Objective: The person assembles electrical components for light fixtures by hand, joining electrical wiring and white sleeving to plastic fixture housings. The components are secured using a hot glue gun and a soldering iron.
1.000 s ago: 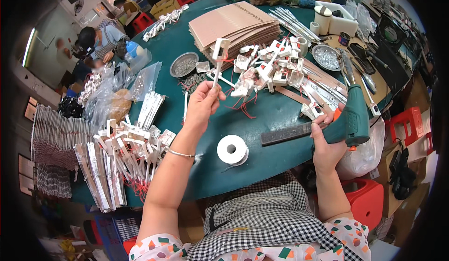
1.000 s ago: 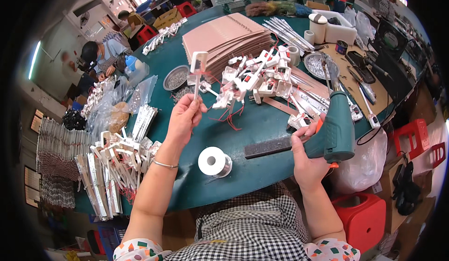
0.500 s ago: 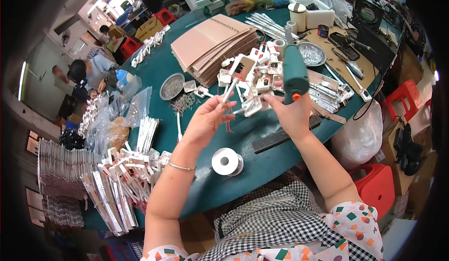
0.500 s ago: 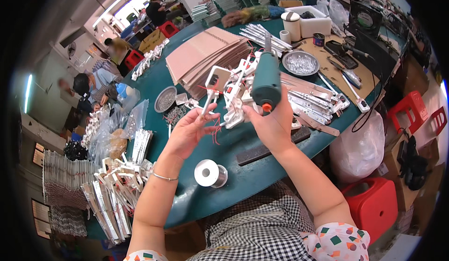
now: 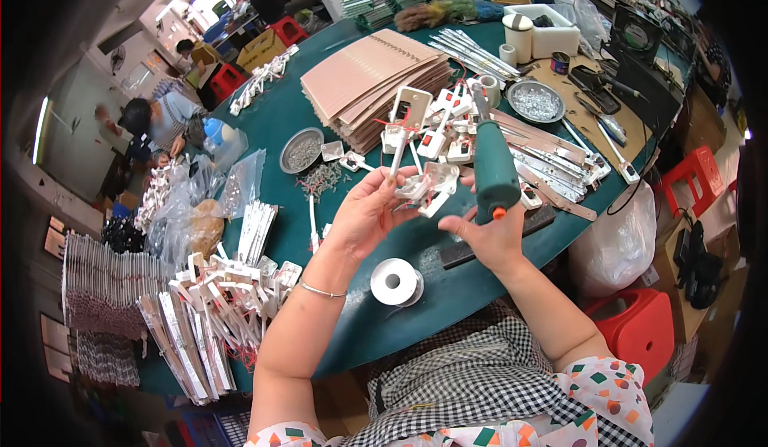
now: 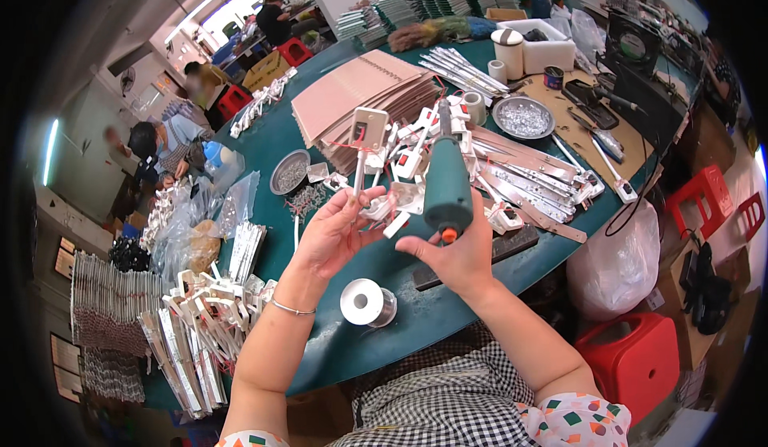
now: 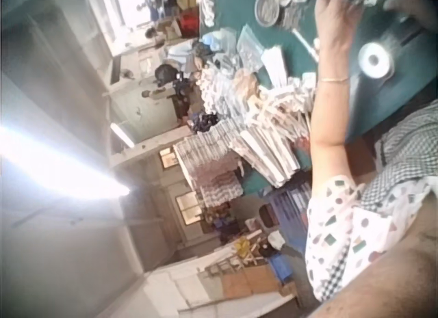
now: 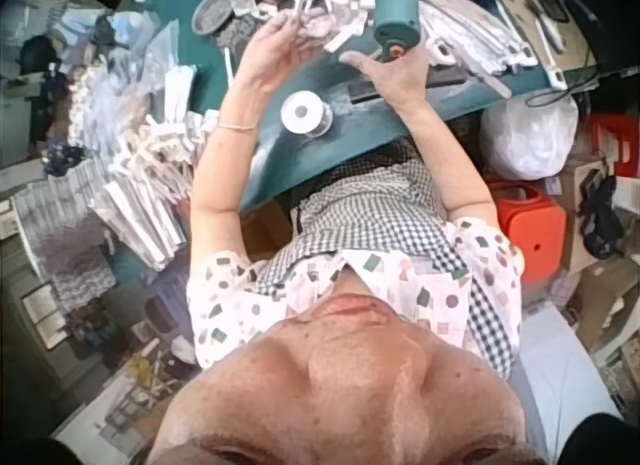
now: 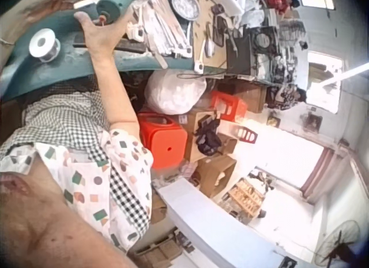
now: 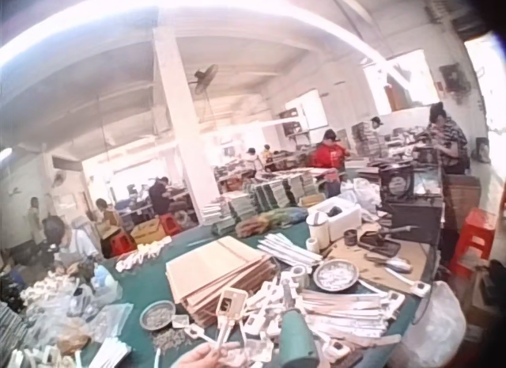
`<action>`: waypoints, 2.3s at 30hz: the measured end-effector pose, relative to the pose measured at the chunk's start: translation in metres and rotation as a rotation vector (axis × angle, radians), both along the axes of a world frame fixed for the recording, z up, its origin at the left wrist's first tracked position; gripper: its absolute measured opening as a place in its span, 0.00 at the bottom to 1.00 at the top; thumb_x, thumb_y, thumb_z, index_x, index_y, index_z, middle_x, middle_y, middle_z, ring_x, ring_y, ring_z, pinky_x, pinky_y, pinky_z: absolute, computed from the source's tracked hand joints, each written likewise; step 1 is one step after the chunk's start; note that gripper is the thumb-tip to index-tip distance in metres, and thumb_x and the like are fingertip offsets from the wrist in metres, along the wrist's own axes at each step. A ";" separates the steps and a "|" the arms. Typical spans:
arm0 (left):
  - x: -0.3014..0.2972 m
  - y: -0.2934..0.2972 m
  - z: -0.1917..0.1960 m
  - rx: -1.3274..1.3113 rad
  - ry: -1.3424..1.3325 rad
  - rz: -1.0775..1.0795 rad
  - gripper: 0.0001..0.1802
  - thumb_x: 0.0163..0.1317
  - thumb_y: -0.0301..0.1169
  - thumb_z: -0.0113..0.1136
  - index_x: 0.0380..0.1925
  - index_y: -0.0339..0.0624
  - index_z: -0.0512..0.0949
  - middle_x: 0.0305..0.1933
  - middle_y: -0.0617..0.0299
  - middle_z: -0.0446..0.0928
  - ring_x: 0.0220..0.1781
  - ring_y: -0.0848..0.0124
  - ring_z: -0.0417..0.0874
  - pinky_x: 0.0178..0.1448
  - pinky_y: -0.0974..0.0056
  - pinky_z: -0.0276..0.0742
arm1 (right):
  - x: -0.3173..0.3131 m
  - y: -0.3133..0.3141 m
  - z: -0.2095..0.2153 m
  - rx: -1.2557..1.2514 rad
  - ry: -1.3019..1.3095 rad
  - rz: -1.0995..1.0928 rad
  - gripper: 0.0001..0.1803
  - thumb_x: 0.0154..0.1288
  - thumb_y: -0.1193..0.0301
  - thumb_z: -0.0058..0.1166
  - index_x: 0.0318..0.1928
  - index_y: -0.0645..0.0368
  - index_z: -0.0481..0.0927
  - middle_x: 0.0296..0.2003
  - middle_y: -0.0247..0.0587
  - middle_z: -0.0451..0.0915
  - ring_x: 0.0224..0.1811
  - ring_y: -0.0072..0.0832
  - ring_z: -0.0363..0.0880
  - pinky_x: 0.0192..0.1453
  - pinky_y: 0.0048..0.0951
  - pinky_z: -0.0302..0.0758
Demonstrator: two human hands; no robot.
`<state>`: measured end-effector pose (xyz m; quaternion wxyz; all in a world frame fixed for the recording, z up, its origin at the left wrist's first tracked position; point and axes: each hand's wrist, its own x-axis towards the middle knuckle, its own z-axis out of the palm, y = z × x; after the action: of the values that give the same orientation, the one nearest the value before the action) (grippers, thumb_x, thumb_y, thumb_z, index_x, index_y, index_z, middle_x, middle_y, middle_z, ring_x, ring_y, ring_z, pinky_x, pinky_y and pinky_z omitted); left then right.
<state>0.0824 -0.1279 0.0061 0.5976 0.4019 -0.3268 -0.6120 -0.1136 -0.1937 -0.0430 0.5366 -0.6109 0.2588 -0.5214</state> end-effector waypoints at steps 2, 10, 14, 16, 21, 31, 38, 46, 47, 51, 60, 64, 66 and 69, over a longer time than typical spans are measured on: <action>-0.003 -0.001 -0.001 0.014 -0.012 0.042 0.09 0.70 0.36 0.51 0.42 0.43 0.74 0.59 0.56 0.74 0.57 0.62 0.79 0.56 0.53 0.80 | 0.001 0.008 -0.001 -0.030 0.051 -0.009 0.46 0.36 0.69 0.81 0.56 0.60 0.64 0.41 0.35 0.77 0.38 0.20 0.77 0.35 0.21 0.78; -0.009 0.003 -0.010 -0.069 -0.145 0.072 0.14 0.67 0.30 0.56 0.48 0.32 0.76 0.48 0.56 0.80 0.48 0.69 0.82 0.52 0.62 0.80 | 0.018 0.019 0.004 -0.075 -0.123 -0.005 0.33 0.47 0.83 0.69 0.53 0.63 0.66 0.44 0.36 0.75 0.42 0.22 0.80 0.38 0.22 0.79; -0.011 0.004 -0.004 0.025 -0.337 0.254 0.12 0.65 0.26 0.58 0.46 0.30 0.77 0.43 0.56 0.81 0.44 0.71 0.83 0.49 0.67 0.80 | 0.008 0.013 0.019 -0.072 -0.290 -0.092 0.26 0.53 0.86 0.62 0.51 0.63 0.66 0.42 0.36 0.71 0.40 0.25 0.80 0.36 0.20 0.78; -0.011 0.006 -0.004 0.021 -0.367 0.301 0.12 0.65 0.25 0.58 0.45 0.30 0.77 0.42 0.57 0.82 0.43 0.71 0.83 0.48 0.68 0.80 | 0.003 0.009 0.026 0.020 -0.307 -0.065 0.26 0.54 0.85 0.62 0.52 0.63 0.66 0.42 0.36 0.70 0.38 0.22 0.78 0.40 0.19 0.78; -0.021 0.008 -0.003 0.016 -0.360 0.225 0.11 0.63 0.28 0.61 0.42 0.33 0.77 0.41 0.60 0.81 0.42 0.74 0.82 0.49 0.68 0.79 | 0.009 0.012 0.031 -0.009 -0.394 -0.114 0.26 0.54 0.84 0.64 0.51 0.61 0.66 0.40 0.32 0.70 0.37 0.17 0.73 0.44 0.20 0.76; -0.049 0.002 0.016 0.011 -0.240 0.295 0.10 0.72 0.38 0.49 0.37 0.46 0.76 0.37 0.70 0.77 0.39 0.81 0.72 0.47 0.71 0.65 | 0.023 0.014 0.012 -0.096 -0.290 0.063 0.36 0.57 0.88 0.58 0.64 0.62 0.57 0.48 0.39 0.66 0.56 0.39 0.78 0.50 0.25 0.79; -0.028 -0.021 -0.007 -0.136 -0.908 0.571 0.11 0.72 0.37 0.49 0.35 0.44 0.75 0.36 0.69 0.72 0.42 0.78 0.67 0.52 0.71 0.62 | 0.018 0.008 0.018 -0.174 -0.199 -0.147 0.30 0.56 0.88 0.57 0.58 0.65 0.62 0.45 0.38 0.67 0.53 0.34 0.76 0.45 0.24 0.79; -0.030 0.021 0.045 -0.180 -0.631 0.135 0.11 0.70 0.32 0.48 0.32 0.39 0.76 0.33 0.67 0.76 0.40 0.78 0.71 0.52 0.71 0.65 | -0.030 -0.002 0.049 -0.224 -0.355 -0.230 0.31 0.60 0.86 0.54 0.62 0.64 0.58 0.45 0.42 0.67 0.56 0.43 0.73 0.39 0.23 0.81; -0.030 0.028 0.047 -0.169 -0.644 0.110 0.11 0.70 0.33 0.49 0.32 0.37 0.75 0.33 0.65 0.75 0.38 0.77 0.71 0.49 0.70 0.67 | -0.036 -0.002 0.053 -0.211 -0.412 -0.160 0.31 0.61 0.85 0.55 0.62 0.63 0.58 0.45 0.42 0.67 0.57 0.45 0.73 0.38 0.23 0.81; -0.034 0.063 0.061 -0.077 -0.660 -0.009 0.13 0.71 0.34 0.50 0.30 0.36 0.74 0.29 0.66 0.74 0.35 0.77 0.71 0.43 0.70 0.68 | -0.050 0.005 0.058 -0.109 -0.501 0.061 0.38 0.55 0.81 0.65 0.63 0.61 0.57 0.46 0.42 0.67 0.58 0.49 0.73 0.41 0.26 0.83; -0.035 0.114 0.054 0.035 -0.947 -0.010 0.11 0.70 0.32 0.51 0.31 0.36 0.76 0.23 0.68 0.72 0.26 0.80 0.68 0.34 0.72 0.64 | -0.040 0.040 0.048 0.148 -0.403 0.382 0.50 0.42 0.71 0.77 0.64 0.60 0.57 0.46 0.41 0.71 0.52 0.44 0.79 0.55 0.43 0.81; -0.032 0.128 0.055 0.069 -1.011 -0.021 0.11 0.68 0.30 0.51 0.29 0.36 0.77 0.19 0.66 0.71 0.23 0.77 0.66 0.36 0.69 0.63 | -0.038 0.042 0.036 0.152 -0.369 0.423 0.47 0.45 0.75 0.74 0.63 0.60 0.58 0.46 0.43 0.71 0.52 0.43 0.78 0.52 0.42 0.83; -0.031 0.132 0.054 0.074 -1.039 -0.026 0.11 0.68 0.30 0.51 0.28 0.37 0.77 0.17 0.66 0.70 0.22 0.76 0.65 0.36 0.68 0.63 | -0.037 0.044 0.034 0.158 -0.334 0.434 0.46 0.45 0.76 0.73 0.63 0.60 0.58 0.47 0.44 0.71 0.52 0.43 0.79 0.51 0.42 0.83; -0.028 0.139 0.052 0.082 -1.023 -0.021 0.10 0.66 0.28 0.51 0.28 0.37 0.78 0.16 0.66 0.69 0.21 0.74 0.66 0.38 0.67 0.63 | -0.035 0.045 0.028 0.099 -0.299 0.484 0.44 0.47 0.80 0.70 0.63 0.62 0.58 0.48 0.49 0.72 0.53 0.43 0.78 0.50 0.39 0.84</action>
<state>0.0544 0.0107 0.0581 0.3386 0.6698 -0.5572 -0.3551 -0.1487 -0.1485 -0.0154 0.7067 -0.5444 0.0488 -0.4493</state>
